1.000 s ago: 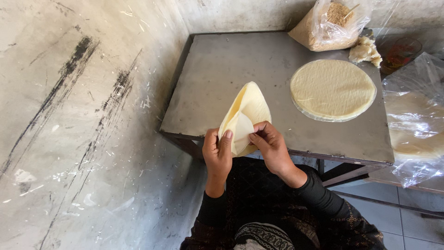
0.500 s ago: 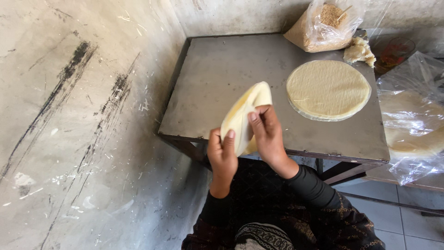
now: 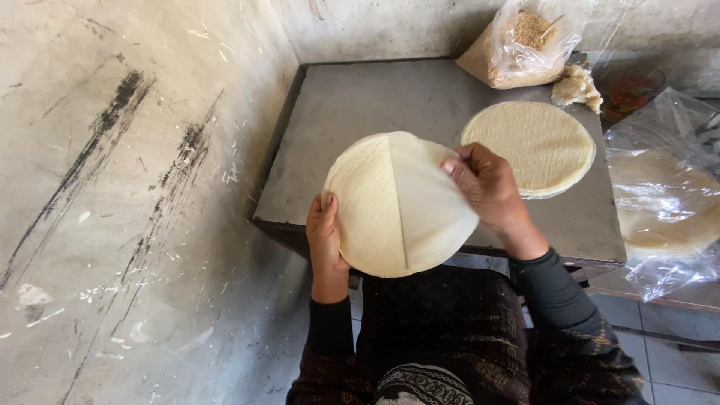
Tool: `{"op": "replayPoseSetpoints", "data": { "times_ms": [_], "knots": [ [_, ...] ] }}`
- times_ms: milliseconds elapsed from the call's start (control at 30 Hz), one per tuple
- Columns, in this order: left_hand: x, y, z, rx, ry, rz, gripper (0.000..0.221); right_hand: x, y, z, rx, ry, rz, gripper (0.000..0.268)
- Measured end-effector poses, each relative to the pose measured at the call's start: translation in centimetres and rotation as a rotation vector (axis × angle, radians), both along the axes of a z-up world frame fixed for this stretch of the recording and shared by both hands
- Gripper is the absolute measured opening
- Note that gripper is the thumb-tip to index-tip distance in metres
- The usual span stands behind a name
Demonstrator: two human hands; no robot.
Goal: The person separates and prepares wrappers from a stack on a metal table by hand, occasionally folding them and placing them aside.
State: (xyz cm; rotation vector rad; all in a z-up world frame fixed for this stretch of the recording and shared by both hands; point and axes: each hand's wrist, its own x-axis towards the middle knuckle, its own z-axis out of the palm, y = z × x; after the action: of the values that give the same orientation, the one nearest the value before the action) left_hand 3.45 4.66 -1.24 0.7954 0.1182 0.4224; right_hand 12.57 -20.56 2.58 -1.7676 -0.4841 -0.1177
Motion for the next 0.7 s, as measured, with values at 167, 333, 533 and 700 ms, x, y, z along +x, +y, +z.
{"op": "replayPoseSetpoints", "data": {
  "times_ms": [167, 333, 533, 700],
  "knots": [
    [2.5, 1.4, -2.2, 0.055, 0.021, -0.032, 0.015, -0.1, -1.0, -0.5, 0.290, 0.281, 0.034, 0.015],
    [5.2, 2.3, -3.5, 0.054, 0.063, -0.061, 0.015, -0.6, -2.5, -0.9, 0.740, 0.343, 0.042, 0.010],
    [7.6, 2.9, -4.6, 0.059, 0.094, -0.178, 0.018, -3.2, -7.3, -0.1, 0.734, 0.296, -0.254, 0.017],
    [8.7, 2.4, -4.9, 0.035, 0.083, -0.232, 0.015, -3.4, -12.6, -1.3, 0.787, 0.193, -0.352, 0.021]
  ]
}}
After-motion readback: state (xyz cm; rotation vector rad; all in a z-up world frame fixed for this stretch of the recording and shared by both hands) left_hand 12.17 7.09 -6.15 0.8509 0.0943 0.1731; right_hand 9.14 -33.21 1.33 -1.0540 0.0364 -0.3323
